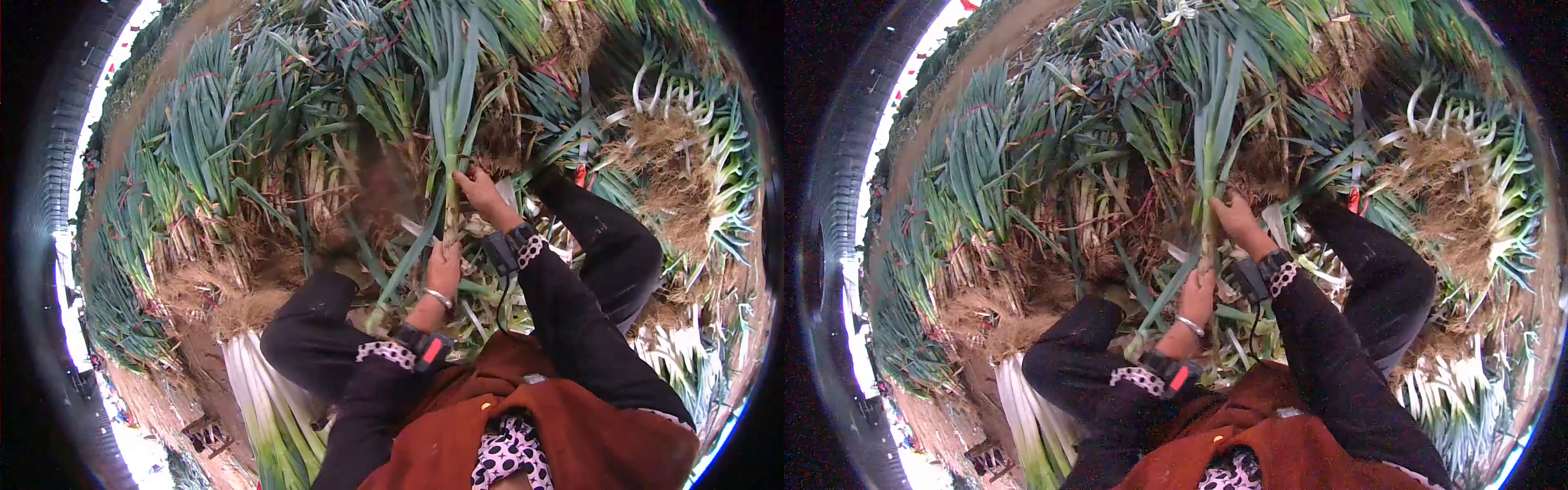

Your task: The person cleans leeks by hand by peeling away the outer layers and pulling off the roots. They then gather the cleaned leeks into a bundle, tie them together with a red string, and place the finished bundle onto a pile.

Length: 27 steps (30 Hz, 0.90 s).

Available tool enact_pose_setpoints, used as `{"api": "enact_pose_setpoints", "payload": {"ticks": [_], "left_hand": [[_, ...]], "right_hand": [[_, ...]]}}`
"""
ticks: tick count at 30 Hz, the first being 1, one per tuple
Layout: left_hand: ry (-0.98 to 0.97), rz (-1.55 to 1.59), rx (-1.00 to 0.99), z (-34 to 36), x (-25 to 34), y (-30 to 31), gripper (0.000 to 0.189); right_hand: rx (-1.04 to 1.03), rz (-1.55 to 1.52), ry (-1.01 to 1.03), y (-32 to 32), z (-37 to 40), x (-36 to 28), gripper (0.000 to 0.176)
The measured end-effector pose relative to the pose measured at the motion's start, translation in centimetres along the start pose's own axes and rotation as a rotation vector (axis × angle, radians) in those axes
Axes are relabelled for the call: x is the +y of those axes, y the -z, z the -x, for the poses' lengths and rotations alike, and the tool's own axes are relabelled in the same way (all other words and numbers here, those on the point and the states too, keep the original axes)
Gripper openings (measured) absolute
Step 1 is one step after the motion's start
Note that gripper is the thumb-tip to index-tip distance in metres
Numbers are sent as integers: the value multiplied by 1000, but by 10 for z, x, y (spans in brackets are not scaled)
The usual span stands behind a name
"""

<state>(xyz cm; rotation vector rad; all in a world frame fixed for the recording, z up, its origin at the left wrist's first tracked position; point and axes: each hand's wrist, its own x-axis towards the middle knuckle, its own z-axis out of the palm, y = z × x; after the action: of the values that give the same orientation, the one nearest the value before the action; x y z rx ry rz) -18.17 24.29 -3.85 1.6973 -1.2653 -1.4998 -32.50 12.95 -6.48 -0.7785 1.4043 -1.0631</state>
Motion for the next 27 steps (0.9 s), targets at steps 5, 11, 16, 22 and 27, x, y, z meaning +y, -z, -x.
{"api": "enact_pose_setpoints", "payload": {"ticks": [5, 11, 16, 22, 27], "left_hand": [[190, 414, 20, 21, 2, -11, 24], [492, 1454, -564, 25, 6, 4, 38], [468, 1618, -835, 34, -12, 7, 43], [320, 946, -454, -25, -24, 17, 52], [156, 1141, -416, -100, 49, 52, 30]], "right_hand": [[116, 151, 50, 1, 17, 2, 37], [-116, -667, -295, -9, 33, 15, 30], [-243, -855, -348, 0, 11, 3, 29], [-229, -502, -380, 1, 11, -16, 28], [-324, -308, -238, -23, 49, -62, 30]]}}
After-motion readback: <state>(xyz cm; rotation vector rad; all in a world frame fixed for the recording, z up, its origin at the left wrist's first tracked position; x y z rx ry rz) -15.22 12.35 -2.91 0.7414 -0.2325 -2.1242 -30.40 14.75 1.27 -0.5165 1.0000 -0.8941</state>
